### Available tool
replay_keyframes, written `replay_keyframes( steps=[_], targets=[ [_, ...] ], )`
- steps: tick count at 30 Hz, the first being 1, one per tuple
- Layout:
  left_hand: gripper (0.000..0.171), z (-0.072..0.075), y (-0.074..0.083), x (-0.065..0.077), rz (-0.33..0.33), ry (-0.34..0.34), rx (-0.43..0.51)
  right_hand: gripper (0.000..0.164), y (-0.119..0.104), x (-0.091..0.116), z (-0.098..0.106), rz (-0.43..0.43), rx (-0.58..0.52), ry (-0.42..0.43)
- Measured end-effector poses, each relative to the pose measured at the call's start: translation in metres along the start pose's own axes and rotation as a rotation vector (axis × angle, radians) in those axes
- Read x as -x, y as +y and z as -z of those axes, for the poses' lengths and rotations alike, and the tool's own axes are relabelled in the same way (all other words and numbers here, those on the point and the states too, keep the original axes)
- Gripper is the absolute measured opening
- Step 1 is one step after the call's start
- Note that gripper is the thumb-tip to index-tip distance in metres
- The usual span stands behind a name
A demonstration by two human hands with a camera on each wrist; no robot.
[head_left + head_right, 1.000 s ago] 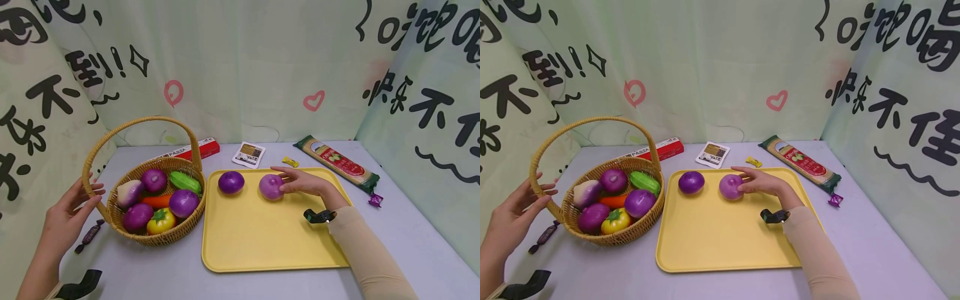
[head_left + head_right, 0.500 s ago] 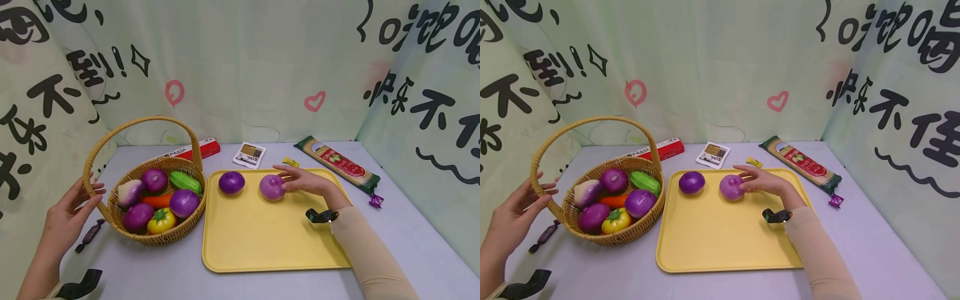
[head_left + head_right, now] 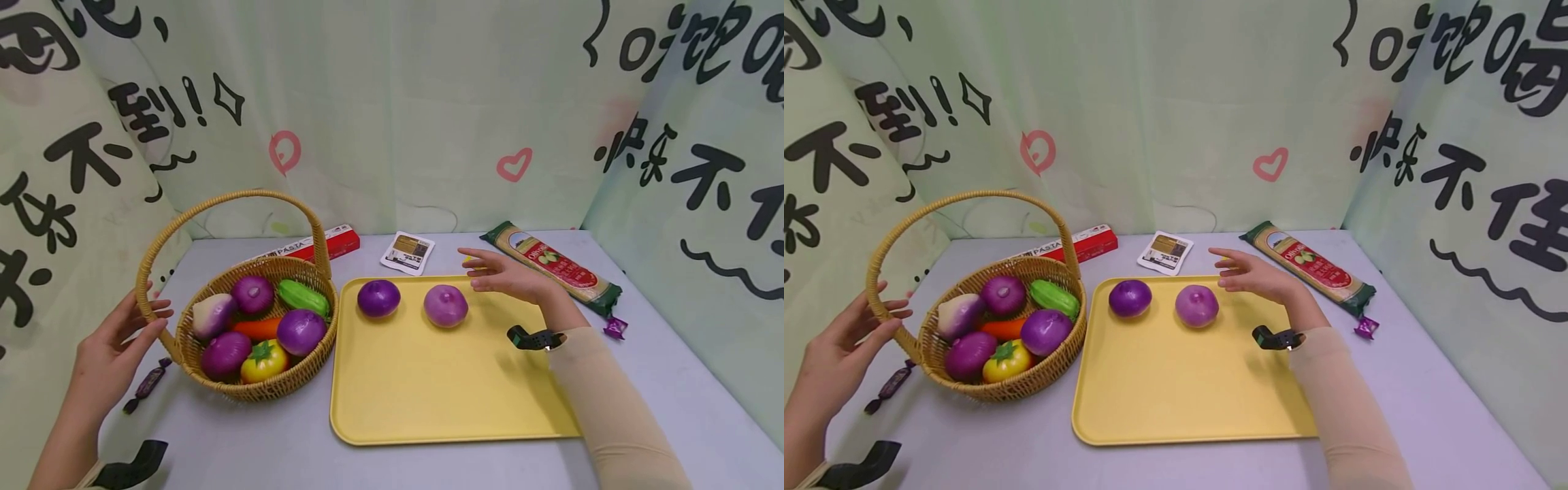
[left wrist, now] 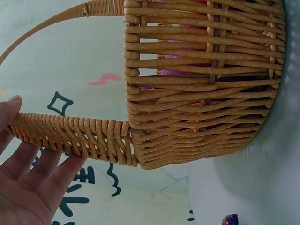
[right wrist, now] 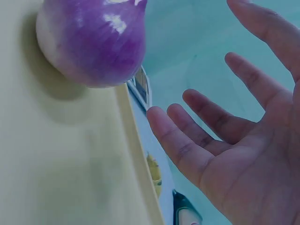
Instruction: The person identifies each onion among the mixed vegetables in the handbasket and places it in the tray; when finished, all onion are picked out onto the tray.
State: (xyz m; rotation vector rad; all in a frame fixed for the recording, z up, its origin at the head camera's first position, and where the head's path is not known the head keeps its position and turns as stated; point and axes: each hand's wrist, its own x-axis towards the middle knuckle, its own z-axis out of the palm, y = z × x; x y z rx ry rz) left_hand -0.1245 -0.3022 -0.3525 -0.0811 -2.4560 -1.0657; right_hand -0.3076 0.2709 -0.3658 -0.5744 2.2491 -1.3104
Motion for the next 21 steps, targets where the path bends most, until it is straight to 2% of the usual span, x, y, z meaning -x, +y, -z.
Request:
replay_keyframes(
  steps=[13,21],
  targets=[
    [0.057,0.0,0.002,0.0,0.004,-0.006,-0.005,0.065,-0.024,-0.006,-0.004,0.043,0.057,0.002],
    [0.057,0.0,0.001,0.001,0.016,-0.01,-0.012,0.064,-0.045,-0.017,-0.016,0.098,0.048,-0.044]
  ],
)
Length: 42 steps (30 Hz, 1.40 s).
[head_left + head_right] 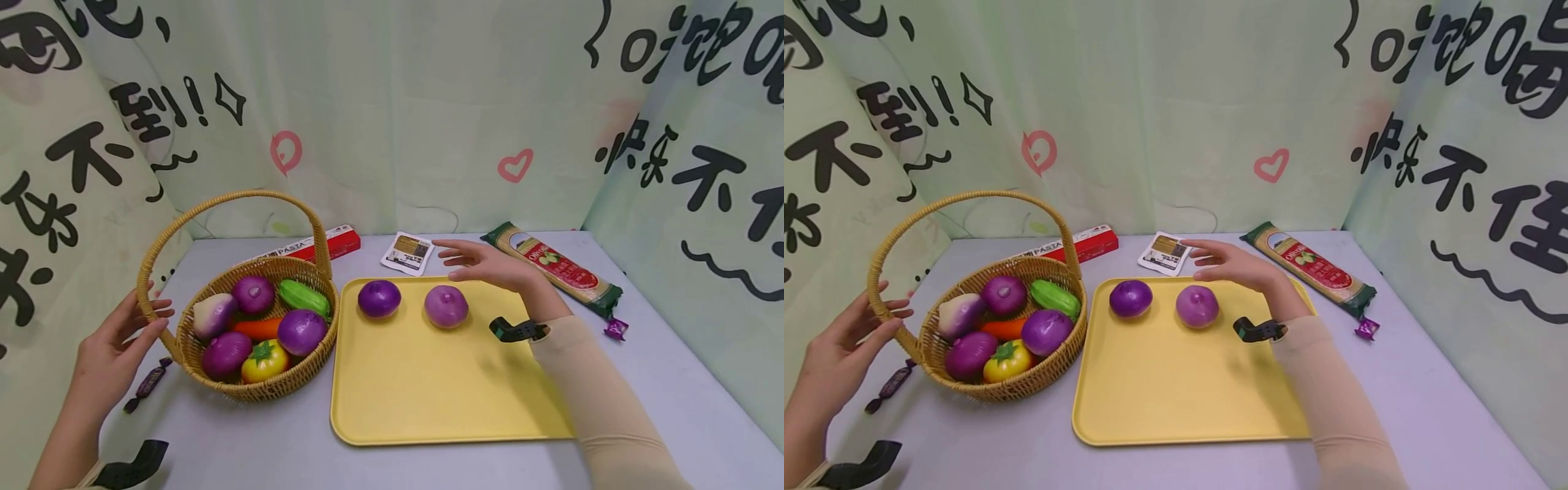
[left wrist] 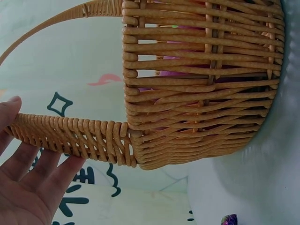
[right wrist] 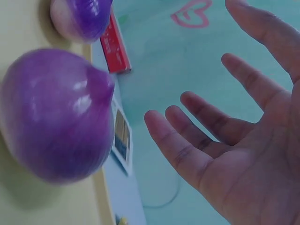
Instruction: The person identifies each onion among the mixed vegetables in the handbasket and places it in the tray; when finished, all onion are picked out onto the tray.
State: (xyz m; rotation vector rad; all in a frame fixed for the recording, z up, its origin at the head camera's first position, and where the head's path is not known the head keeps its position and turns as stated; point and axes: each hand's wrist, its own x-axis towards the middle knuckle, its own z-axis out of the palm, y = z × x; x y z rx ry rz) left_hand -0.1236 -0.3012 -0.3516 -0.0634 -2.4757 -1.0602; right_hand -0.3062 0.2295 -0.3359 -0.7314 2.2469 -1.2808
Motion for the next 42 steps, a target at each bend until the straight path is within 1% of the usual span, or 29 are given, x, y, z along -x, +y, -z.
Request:
replay_keyframes(
  steps=[8,14,28,42],
  targets=[
    [0.058,0.0,-0.001,0.0,0.026,-0.01,-0.004,0.062,-0.025,-0.014,-0.013,0.079,0.069,-0.042],
    [0.058,0.0,0.0,0.0,0.026,-0.009,-0.003,0.066,-0.038,-0.024,-0.021,0.105,0.091,-0.083],
    [0.058,0.0,0.0,0.0,0.035,-0.017,0.005,0.062,-0.06,-0.048,-0.04,0.142,0.079,-0.148],
    [0.058,0.0,0.0,0.0,0.014,-0.009,0.003,0.064,-0.083,-0.064,-0.06,0.147,0.087,-0.185]
  ],
)
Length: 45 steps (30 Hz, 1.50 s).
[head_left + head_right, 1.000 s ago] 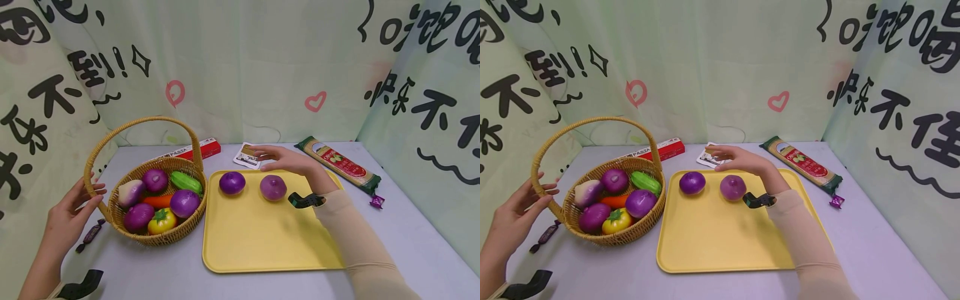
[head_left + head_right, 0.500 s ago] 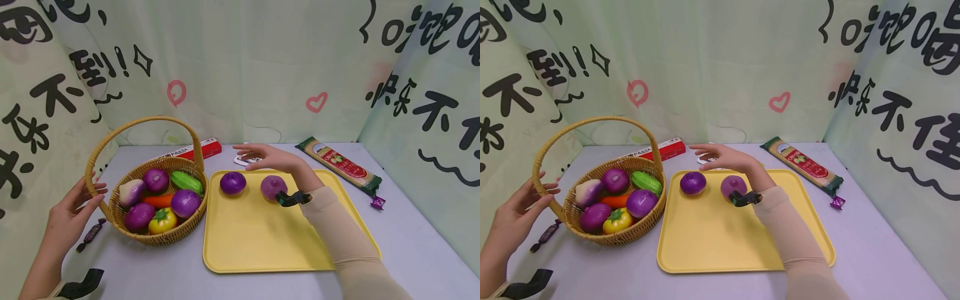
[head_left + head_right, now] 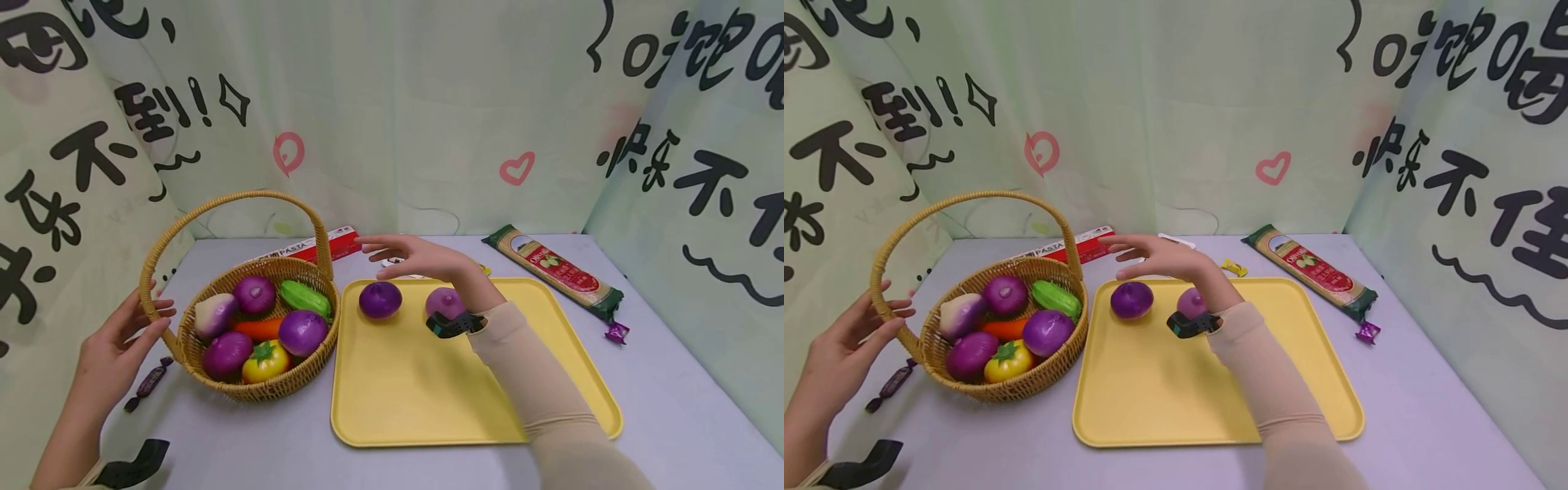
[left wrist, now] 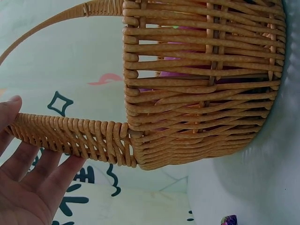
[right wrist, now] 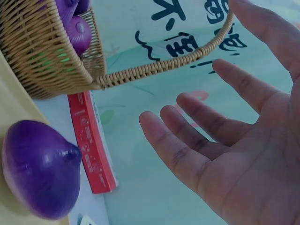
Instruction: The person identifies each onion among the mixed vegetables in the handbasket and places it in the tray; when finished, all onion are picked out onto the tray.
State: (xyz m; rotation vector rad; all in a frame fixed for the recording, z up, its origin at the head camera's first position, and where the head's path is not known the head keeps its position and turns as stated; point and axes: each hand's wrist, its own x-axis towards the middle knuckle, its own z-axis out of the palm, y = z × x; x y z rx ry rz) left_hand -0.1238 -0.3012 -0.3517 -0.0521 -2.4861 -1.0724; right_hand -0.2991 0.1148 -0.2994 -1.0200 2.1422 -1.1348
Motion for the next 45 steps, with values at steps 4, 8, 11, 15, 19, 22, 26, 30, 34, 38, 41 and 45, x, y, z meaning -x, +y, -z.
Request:
replay_keyframes(
  steps=[4,8,11,15,19,22,26,30,34,38,41,45],
  targets=[
    [0.058,0.0,-0.001,0.0,0.004,-0.003,0.001,0.063,-0.005,-0.009,-0.005,0.024,0.0,-0.021],
    [0.058,0.0,-0.001,0.0,0.004,-0.001,0.0,0.063,-0.01,-0.018,-0.01,0.047,-0.018,-0.041],
    [0.058,0.001,0.0,0.0,0.004,0.0,0.002,0.064,-0.014,-0.024,-0.015,0.066,-0.029,-0.059],
    [0.058,0.001,0.001,0.0,0.004,-0.004,0.007,0.066,-0.018,-0.032,-0.021,0.093,-0.025,-0.075],
    [0.058,0.001,0.002,0.0,-0.005,-0.002,0.01,0.064,-0.022,-0.039,-0.026,0.113,-0.02,-0.085],
    [0.058,0.001,0.003,-0.001,-0.015,0.006,0.01,0.062,-0.025,-0.045,-0.029,0.123,-0.023,-0.099],
    [0.058,0.001,0.003,-0.002,-0.012,0.009,0.003,0.062,-0.03,-0.053,-0.034,0.11,-0.003,-0.106],
    [0.058,0.001,0.002,-0.002,0.003,0.002,0.0,0.061,-0.034,-0.063,-0.039,0.116,0.006,-0.122],
    [0.058,0.001,0.001,-0.001,0.001,-0.001,0.002,0.061,-0.039,-0.074,-0.046,0.156,-0.028,-0.166],
    [0.057,0.001,0.001,-0.001,-0.003,-0.001,0.004,0.062,-0.045,-0.083,-0.053,0.15,-0.043,-0.193],
    [0.057,0.001,0.001,0.0,-0.001,-0.001,0.004,0.063,-0.049,-0.089,-0.057,0.14,-0.032,-0.21],
    [0.058,0.001,0.001,0.0,0.002,-0.002,0.004,0.063,-0.052,-0.096,-0.062,0.15,-0.024,-0.237]
  ],
)
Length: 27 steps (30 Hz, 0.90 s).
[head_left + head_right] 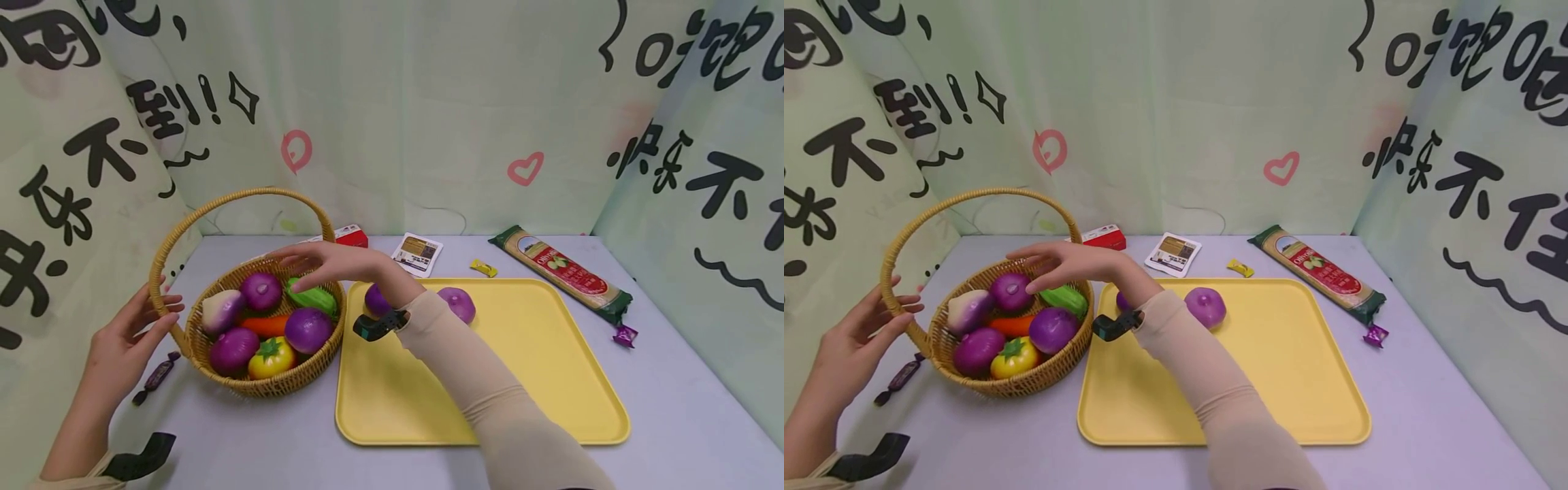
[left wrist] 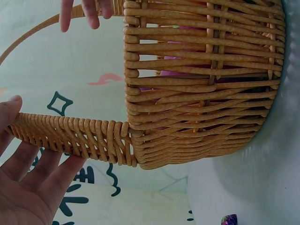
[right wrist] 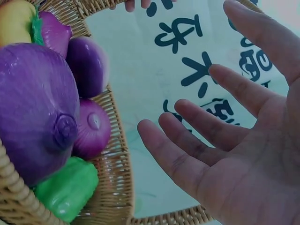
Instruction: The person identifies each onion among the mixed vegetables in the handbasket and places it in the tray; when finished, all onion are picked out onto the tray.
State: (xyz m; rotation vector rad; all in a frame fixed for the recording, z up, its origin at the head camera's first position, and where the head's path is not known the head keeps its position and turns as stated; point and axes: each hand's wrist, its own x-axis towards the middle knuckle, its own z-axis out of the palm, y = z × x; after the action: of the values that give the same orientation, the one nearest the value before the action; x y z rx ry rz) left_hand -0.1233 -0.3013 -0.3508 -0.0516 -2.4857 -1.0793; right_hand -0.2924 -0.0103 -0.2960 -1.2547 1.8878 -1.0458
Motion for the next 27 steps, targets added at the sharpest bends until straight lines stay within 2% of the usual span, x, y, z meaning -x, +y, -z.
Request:
replay_keyframes(
  steps=[16,21,27],
  targets=[
    [0.058,0.0,0.0,0.0,0.006,-0.007,0.0,0.061,-0.007,-0.028,-0.008,-0.027,0.061,-0.027],
    [0.058,0.0,0.001,0.0,0.012,-0.014,-0.007,0.061,-0.009,-0.038,-0.014,-0.043,0.049,-0.037],
    [0.057,0.0,0.001,0.0,0.005,-0.009,-0.012,0.062,-0.011,-0.05,-0.023,-0.118,0.076,-0.034]
  ],
)
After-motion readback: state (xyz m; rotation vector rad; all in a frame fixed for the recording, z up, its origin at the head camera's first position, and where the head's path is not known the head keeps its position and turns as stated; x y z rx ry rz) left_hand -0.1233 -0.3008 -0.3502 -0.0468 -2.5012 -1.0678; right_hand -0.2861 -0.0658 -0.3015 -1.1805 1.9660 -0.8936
